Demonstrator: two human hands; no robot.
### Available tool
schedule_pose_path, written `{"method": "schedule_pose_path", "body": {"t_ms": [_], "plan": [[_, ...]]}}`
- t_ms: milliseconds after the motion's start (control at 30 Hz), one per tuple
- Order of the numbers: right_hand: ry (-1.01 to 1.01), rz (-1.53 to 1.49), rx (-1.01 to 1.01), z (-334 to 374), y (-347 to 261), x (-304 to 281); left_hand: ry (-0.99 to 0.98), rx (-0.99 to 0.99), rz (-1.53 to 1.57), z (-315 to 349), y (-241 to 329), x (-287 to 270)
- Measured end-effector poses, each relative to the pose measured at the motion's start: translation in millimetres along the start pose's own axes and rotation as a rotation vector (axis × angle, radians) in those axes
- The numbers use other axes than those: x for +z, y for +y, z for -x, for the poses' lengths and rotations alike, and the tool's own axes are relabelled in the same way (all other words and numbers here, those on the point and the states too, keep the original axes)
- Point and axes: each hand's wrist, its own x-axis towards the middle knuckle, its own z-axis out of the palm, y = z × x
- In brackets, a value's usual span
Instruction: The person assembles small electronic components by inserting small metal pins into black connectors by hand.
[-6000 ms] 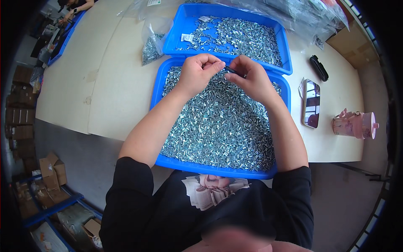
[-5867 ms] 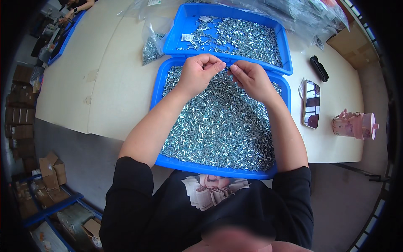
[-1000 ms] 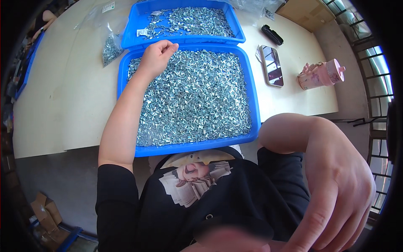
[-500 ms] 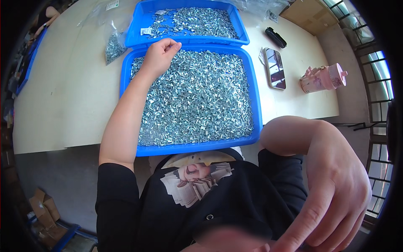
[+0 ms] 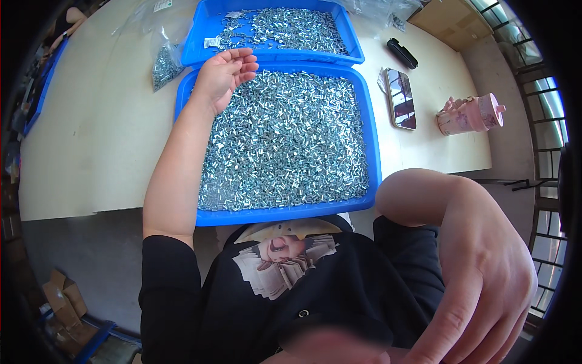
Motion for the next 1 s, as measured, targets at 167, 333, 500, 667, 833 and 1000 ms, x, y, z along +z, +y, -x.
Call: {"method": "schedule_pose_path", "body": {"t_ms": [167, 333, 500, 667, 833, 1000], "plan": [[0.006, -0.028, 0.045, -13, 18, -6, 0.028, -0.004, 0.172, 1, 3, -3], [0.011, -0.068, 0.088, -21, 23, -19, 0.019, -0.018, 0.169, 0, 3, -9], [0.025, -0.092, 0.131, -22, 30, -37, 0.022, 0.003, 0.207, -3, 4, -9], [0.314, 0.151, 0.032, -4, 35, -44, 0.046, 0.026, 0.174, -2, 6, -7], [0.619, 1.334, 0.240, -40, 85, -61, 0.054, 0.047, 0.115, -4, 3, -9], [0.270, 1.857, 0.881, -63, 101, -33, 0.087, 0.055, 0.086, 3, 0, -11]]}}
